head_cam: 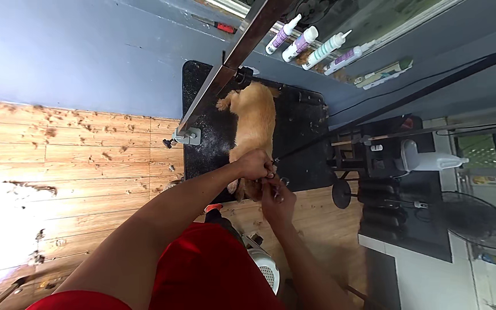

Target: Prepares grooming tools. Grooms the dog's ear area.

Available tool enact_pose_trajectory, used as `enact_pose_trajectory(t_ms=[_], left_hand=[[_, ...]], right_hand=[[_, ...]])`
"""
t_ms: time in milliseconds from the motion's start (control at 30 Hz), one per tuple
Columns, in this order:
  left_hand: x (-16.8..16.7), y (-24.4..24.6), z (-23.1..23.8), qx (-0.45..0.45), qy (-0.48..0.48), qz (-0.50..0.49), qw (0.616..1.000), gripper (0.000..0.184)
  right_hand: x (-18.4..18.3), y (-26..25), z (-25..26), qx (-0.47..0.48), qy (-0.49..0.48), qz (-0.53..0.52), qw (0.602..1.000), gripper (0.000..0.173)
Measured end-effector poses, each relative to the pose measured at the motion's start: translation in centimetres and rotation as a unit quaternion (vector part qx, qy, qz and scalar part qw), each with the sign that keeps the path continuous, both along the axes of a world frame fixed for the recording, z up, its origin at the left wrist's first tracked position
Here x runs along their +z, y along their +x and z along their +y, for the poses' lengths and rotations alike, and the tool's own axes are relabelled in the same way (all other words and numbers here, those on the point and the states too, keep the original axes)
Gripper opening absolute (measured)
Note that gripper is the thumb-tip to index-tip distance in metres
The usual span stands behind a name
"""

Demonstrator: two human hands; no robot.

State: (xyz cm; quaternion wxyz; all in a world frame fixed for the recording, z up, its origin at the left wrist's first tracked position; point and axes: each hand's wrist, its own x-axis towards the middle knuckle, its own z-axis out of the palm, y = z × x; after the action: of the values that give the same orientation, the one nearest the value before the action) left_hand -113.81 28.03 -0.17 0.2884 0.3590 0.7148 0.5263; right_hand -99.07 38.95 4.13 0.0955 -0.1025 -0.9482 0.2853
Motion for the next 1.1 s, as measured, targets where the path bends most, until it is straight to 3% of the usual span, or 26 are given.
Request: enact_pose_trajectory(t_ms=[67, 133, 167, 233, 300, 400, 467, 567, 633, 733, 867, 933, 967, 1033, 1100], left_hand=[[-0.1, 0.1, -0.2, 0.006, -0.001, -0.019, 1.0, 0.014], [0.1, 0.1, -0.3, 0.01, -0.007, -0.03, 0.999, 0.015], [0.1, 0.1, -0.4, 0.012, -0.007, -0.034, 0.999, 0.016], [0.2, 0.1, -0.4, 0.014, -0.003, -0.041, 0.999, 0.017], [0.6, 0.1, -0.5, 0.015, -0.006, -0.043, 0.999, 0.017], [1.1, 0.1, -0.5, 0.013, -0.011, -0.024, 1.0, 0.015], [0.9, 0.1, -0.5, 0.014, -0.007, -0.015, 1.0, 0.013], [0.6, -0.1, -0.5, 0.012, 0.0, -0.017, 1.0, 0.014], [0.3, 0.0, -0.6, 0.009, -0.001, -0.004, 1.0, 0.013], [-0.3, 0.0, -1.0, 0.016, 0.003, 0.008, 1.0, 0.013], [-0.4, 0.1, -1.9, 0.045, 0.01, -0.038, 0.998, 0.012], [-0.5, 0.0, -2.3, 0.048, 0.013, -0.059, 0.997, 0.012], [-0.6, 0.0, -2.5, 0.049, 0.016, -0.069, 0.996, 0.012], [-1.2, 0.0, -2.9, 0.058, 0.04, -0.086, 0.994, 0.012], [-1.6, -0.1, -3.2, 0.064, 0.065, -0.102, 0.991, 0.012]], right_hand=[[0.4, -0.8, 0.8, -0.114, -0.218, -0.038, 0.968, 0.014], [0.6, -0.8, 1.5, -0.148, -0.291, -0.028, 0.945, 0.014], [0.8, -0.4, 1.6, -0.11, -0.244, -0.017, 0.963, 0.014], [0.8, 0.7, 1.7, 0.05, -0.029, 0.031, 0.998, 0.015], [0.4, 1.4, 1.5, 0.177, 0.163, 0.091, 0.966, 0.018], [-1.1, 1.8, 1.2, 0.2, 0.235, 0.121, 0.943, 0.021], [-1.8, 1.6, 1.0, 0.14, 0.161, 0.111, 0.971, 0.017], [-1.4, 0.5, 0.4, 0.008, -0.032, 0.056, 0.998, 0.013], [-1.1, -0.3, 0.1, -0.03, -0.121, 0.019, 0.992, 0.012], [-0.4, -1.3, -0.1, -0.07, -0.163, -0.052, 0.983, 0.013], [1.1, -2.8, 0.2, -0.177, -0.327, -0.108, 0.922, 0.018], [1.2, -3.0, 0.2, -0.174, -0.349, -0.098, 0.916, 0.017], [1.4, -3.0, 0.3, -0.13, -0.32, -0.092, 0.934, 0.017], [1.7, -3.0, 0.4, 0.042, -0.163, -0.081, 0.982, 0.016], [2.0, -3.5, 0.2, 0.183, 0.034, -0.076, 0.98, 0.016]])
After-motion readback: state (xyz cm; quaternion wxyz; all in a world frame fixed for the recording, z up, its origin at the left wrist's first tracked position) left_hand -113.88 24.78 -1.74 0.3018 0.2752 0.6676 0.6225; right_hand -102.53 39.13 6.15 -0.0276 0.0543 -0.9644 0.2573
